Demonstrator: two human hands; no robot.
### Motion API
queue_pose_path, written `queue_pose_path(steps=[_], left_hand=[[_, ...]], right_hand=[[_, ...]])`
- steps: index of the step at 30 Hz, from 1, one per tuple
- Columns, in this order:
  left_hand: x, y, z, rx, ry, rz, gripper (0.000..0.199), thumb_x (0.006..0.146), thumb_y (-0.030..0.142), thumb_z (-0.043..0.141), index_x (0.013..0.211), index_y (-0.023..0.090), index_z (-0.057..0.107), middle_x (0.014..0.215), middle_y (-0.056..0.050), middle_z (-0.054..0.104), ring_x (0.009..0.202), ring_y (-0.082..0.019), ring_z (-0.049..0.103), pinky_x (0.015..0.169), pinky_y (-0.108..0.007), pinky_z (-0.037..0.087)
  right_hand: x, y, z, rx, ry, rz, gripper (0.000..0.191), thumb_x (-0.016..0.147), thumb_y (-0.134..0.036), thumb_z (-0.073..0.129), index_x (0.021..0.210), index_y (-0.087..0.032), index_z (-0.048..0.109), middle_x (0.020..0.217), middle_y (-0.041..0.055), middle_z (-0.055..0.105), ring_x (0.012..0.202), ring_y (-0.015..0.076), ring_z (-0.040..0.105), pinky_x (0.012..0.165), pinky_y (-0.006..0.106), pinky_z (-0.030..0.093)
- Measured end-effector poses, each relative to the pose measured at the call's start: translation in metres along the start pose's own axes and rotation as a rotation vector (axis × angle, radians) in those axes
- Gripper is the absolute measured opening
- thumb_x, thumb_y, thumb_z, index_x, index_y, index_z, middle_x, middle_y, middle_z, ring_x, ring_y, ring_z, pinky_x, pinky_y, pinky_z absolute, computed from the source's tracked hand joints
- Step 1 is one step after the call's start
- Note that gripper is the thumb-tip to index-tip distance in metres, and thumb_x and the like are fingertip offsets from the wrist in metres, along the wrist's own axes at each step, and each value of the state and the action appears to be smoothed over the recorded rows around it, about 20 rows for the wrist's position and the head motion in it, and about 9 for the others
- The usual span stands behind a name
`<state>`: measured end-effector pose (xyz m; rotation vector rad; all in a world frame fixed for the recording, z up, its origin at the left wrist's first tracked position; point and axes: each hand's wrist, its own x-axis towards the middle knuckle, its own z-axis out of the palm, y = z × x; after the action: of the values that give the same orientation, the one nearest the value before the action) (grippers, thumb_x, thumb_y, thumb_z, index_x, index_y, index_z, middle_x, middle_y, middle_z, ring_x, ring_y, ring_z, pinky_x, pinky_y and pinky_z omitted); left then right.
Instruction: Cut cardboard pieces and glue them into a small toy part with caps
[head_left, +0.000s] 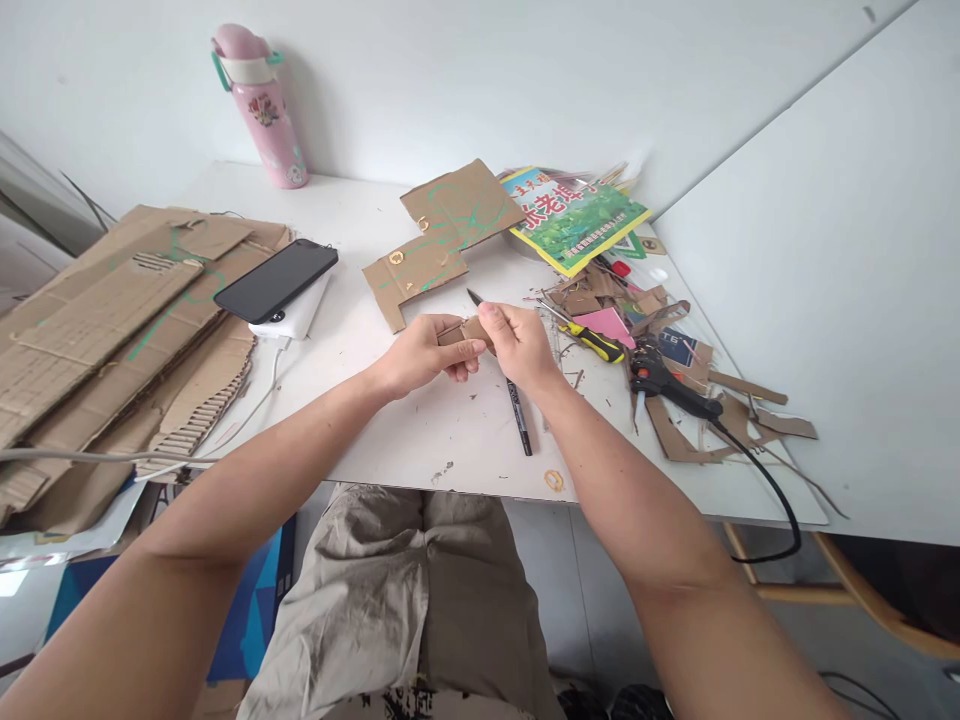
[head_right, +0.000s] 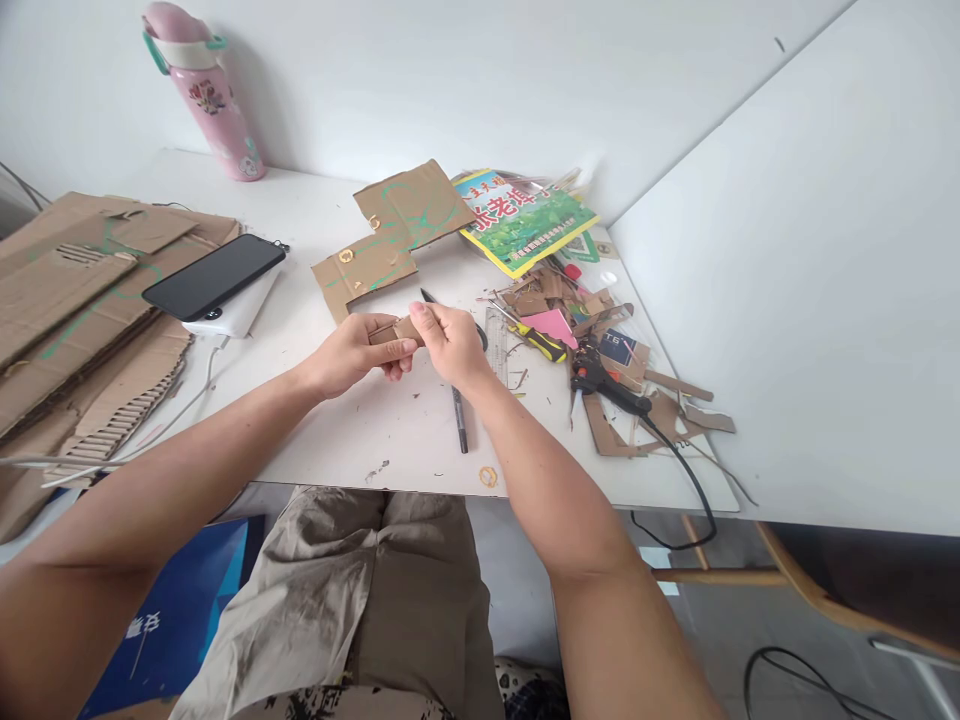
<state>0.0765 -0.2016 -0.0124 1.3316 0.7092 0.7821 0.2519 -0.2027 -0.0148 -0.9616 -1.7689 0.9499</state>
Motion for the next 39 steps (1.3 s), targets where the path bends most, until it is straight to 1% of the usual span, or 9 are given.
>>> queue_pose_path(steps=[5, 8, 11, 16, 24, 29, 32, 36, 39], left_hand=[[0.0, -0.001, -0.006, 0.128, 0.068, 0.079, 0.048, 0.075, 0.054, 0.098, 0.068, 0.021, 0.064, 0.06, 0.001, 0.065, 0.053, -0.01, 0.055, 0.055, -0.026, 0.047], [0.003, -0.001, -0.012, 0.177, 0.023, 0.123, 0.063, 0.063, 0.069, 0.102, 0.065, 0.021, 0.061, 0.057, 0.003, 0.06, 0.053, -0.01, 0.051, 0.053, -0.025, 0.042], [0.007, 0.0, -0.015, 0.124, -0.052, 0.188, 0.073, 0.061, 0.084, 0.095, 0.062, 0.02, 0.06, 0.06, 0.002, 0.06, 0.056, -0.01, 0.049, 0.055, -0.026, 0.042], [0.009, -0.004, -0.019, 0.01, -0.008, 0.223, 0.075, 0.067, 0.091, 0.087, 0.066, 0.02, 0.064, 0.064, 0.0, 0.064, 0.059, -0.011, 0.056, 0.058, -0.026, 0.047], [0.008, -0.01, -0.023, -0.096, 0.051, 0.187, 0.069, 0.065, 0.083, 0.095, 0.071, 0.02, 0.068, 0.069, 0.0, 0.067, 0.064, -0.015, 0.069, 0.057, -0.025, 0.052], [0.009, -0.015, -0.018, -0.138, 0.203, 0.147, 0.049, 0.08, 0.05, 0.1, 0.07, 0.019, 0.063, 0.067, 0.0, 0.069, 0.062, -0.015, 0.07, 0.056, -0.024, 0.052], [0.01, -0.017, -0.015, -0.167, 0.289, 0.13, 0.048, 0.085, 0.039, 0.098, 0.07, 0.02, 0.056, 0.068, 0.003, 0.069, 0.064, -0.013, 0.07, 0.057, -0.021, 0.054], [0.012, -0.014, -0.016, -0.19, 0.385, 0.123, 0.047, 0.089, 0.031, 0.093, 0.071, 0.021, 0.052, 0.067, 0.006, 0.064, 0.064, -0.011, 0.067, 0.054, -0.018, 0.051], [0.013, -0.013, -0.021, -0.182, 0.435, 0.115, 0.045, 0.091, 0.029, 0.091, 0.07, 0.021, 0.052, 0.064, 0.007, 0.06, 0.06, -0.009, 0.063, 0.053, -0.016, 0.048]], right_hand=[[0.001, 0.004, -0.004, -0.006, 0.039, 0.02, 0.082, 0.081, -0.107, 0.051, 0.063, -0.027, 0.044, 0.053, -0.0042, 0.044, 0.054, 0.0139, 0.042, 0.053, 0.032, 0.037], [0.002, 0.007, -0.007, 0.047, 0.01, 0.07, 0.079, 0.081, -0.104, 0.059, 0.066, -0.028, 0.041, 0.056, -0.0067, 0.037, 0.053, 0.0124, 0.039, 0.05, 0.03, 0.035], [0.004, 0.012, -0.008, 0.201, -0.013, 0.158, 0.066, 0.089, -0.087, 0.069, 0.072, -0.029, 0.041, 0.059, -0.008, 0.04, 0.049, 0.0119, 0.044, 0.046, 0.028, 0.038], [0.005, 0.012, -0.007, 0.429, -0.089, 0.232, 0.045, 0.089, -0.065, 0.073, 0.085, -0.029, 0.047, 0.07, -0.0036, 0.061, 0.064, 0.0168, 0.066, 0.056, 0.028, 0.05], [0.003, 0.002, -0.007, 0.468, -0.168, 0.31, 0.037, 0.083, -0.055, 0.076, 0.088, -0.028, 0.05, 0.085, 0.0, 0.072, 0.074, 0.0159, 0.066, 0.069, 0.03, 0.055], [0.002, 0.003, -0.003, 0.441, -0.214, 0.314, 0.04, 0.072, -0.043, 0.083, 0.095, -0.029, 0.053, 0.089, -0.0015, 0.073, 0.084, 0.0182, 0.07, 0.075, 0.031, 0.055], [0.002, 0.004, -0.004, 0.379, -0.216, 0.299, 0.042, 0.072, -0.044, 0.084, 0.097, -0.028, 0.054, 0.088, -0.0021, 0.072, 0.086, 0.0195, 0.071, 0.077, 0.033, 0.056], [0.005, 0.004, -0.019, 0.074, -0.055, 0.304, 0.032, 0.087, -0.05, 0.075, 0.09, -0.028, 0.053, 0.079, -0.0021, 0.069, 0.071, 0.0175, 0.067, 0.07, 0.032, 0.054], [0.006, 0.004, -0.036, -0.327, 0.153, 0.342, 0.024, 0.095, -0.04, 0.07, 0.082, -0.028, 0.054, 0.072, -0.001, 0.067, 0.07, 0.02, 0.067, 0.076, 0.036, 0.056]])
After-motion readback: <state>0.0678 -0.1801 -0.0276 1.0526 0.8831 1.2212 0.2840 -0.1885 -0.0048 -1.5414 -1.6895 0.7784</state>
